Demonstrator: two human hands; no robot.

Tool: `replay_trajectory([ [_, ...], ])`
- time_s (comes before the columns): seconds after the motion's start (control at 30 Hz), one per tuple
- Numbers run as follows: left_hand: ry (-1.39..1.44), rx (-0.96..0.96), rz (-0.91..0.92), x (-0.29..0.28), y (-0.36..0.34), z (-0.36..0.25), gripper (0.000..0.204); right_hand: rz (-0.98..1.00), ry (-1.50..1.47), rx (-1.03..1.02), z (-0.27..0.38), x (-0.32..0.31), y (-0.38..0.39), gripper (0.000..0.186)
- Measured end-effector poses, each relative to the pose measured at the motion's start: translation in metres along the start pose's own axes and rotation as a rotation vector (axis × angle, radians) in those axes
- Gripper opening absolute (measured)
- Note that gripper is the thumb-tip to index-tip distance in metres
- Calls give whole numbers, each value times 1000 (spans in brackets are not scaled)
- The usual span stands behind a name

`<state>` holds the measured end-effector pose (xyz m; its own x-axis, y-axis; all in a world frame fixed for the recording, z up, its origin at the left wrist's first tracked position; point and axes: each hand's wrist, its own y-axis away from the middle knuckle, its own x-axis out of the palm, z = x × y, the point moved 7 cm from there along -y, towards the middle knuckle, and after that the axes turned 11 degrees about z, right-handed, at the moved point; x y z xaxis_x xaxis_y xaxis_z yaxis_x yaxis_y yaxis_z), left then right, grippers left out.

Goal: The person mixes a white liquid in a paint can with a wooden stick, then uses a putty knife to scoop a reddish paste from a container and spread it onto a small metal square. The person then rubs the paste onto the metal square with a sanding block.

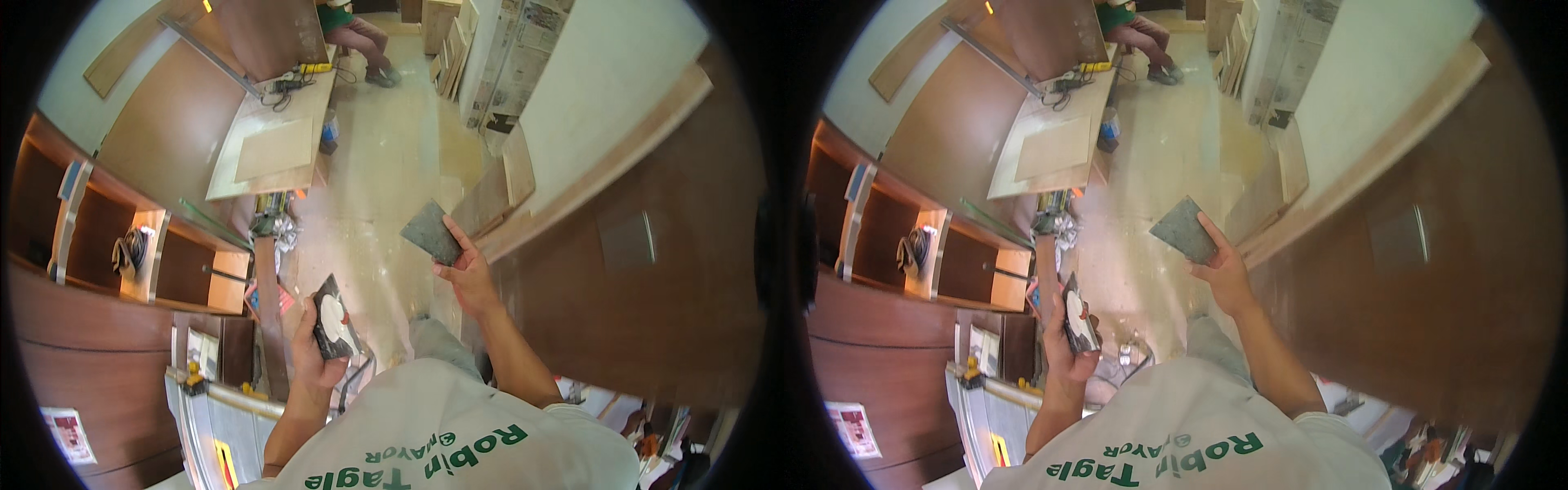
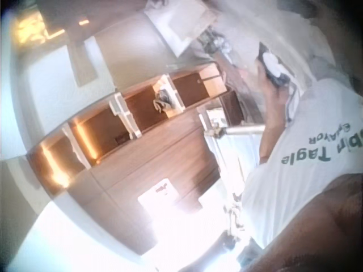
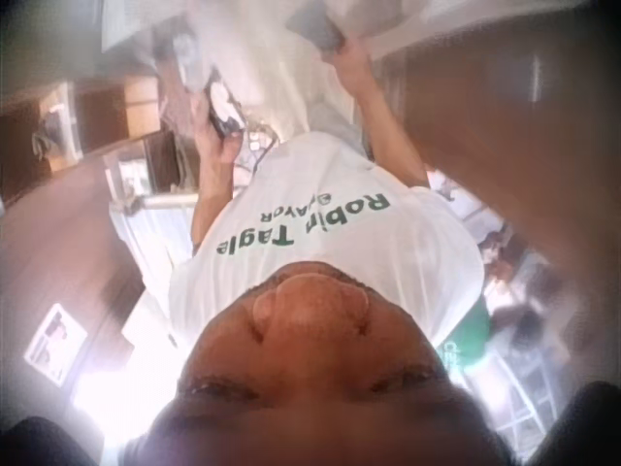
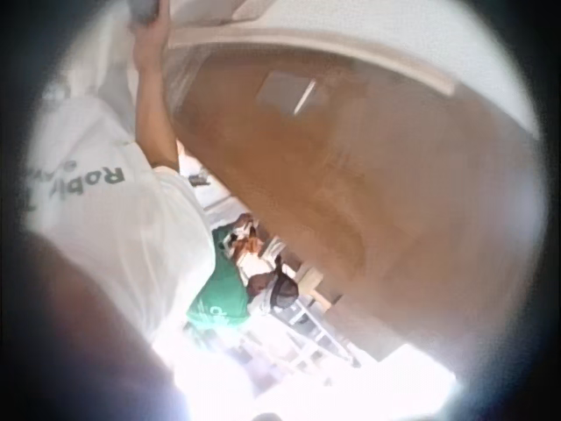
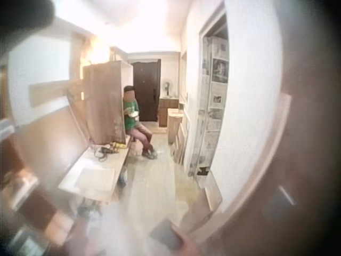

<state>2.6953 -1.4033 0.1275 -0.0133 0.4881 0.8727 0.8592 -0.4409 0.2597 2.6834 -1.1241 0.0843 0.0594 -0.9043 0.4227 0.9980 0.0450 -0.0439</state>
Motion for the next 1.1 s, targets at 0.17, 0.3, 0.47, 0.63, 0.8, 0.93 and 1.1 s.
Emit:
replay_trajectory([
  [0.17, 4, -15, -96, 39, -149, -7, 35, 71, -431, -56, 23, -84, -154, 49],
  [0.3, -107, 5, -56, 64, -276, -52, 33, 241, -657, 88, 39, -145, -281, 52],
  [0.47, -94, 36, -93, 95, -412, -109, 31, 152, -598, 286, 86, -187, -425, 53],
  [0.63, -83, -8, -138, 99, -579, -136, 31, -75, -53, 275, 101, -292, -566, 37],
  [0.8, -129, -99, -21, 113, -785, -136, 33, -408, 201, 431, 60, -496, -645, 25],
  [0.93, -144, -152, 123, 164, -951, -144, 36, -721, 148, 474, 80, -555, -640, 21],
  [1.1, -266, -259, 300, 268, -1121, -164, 43, -949, -197, 308, 94, -597, -675, 26],
])
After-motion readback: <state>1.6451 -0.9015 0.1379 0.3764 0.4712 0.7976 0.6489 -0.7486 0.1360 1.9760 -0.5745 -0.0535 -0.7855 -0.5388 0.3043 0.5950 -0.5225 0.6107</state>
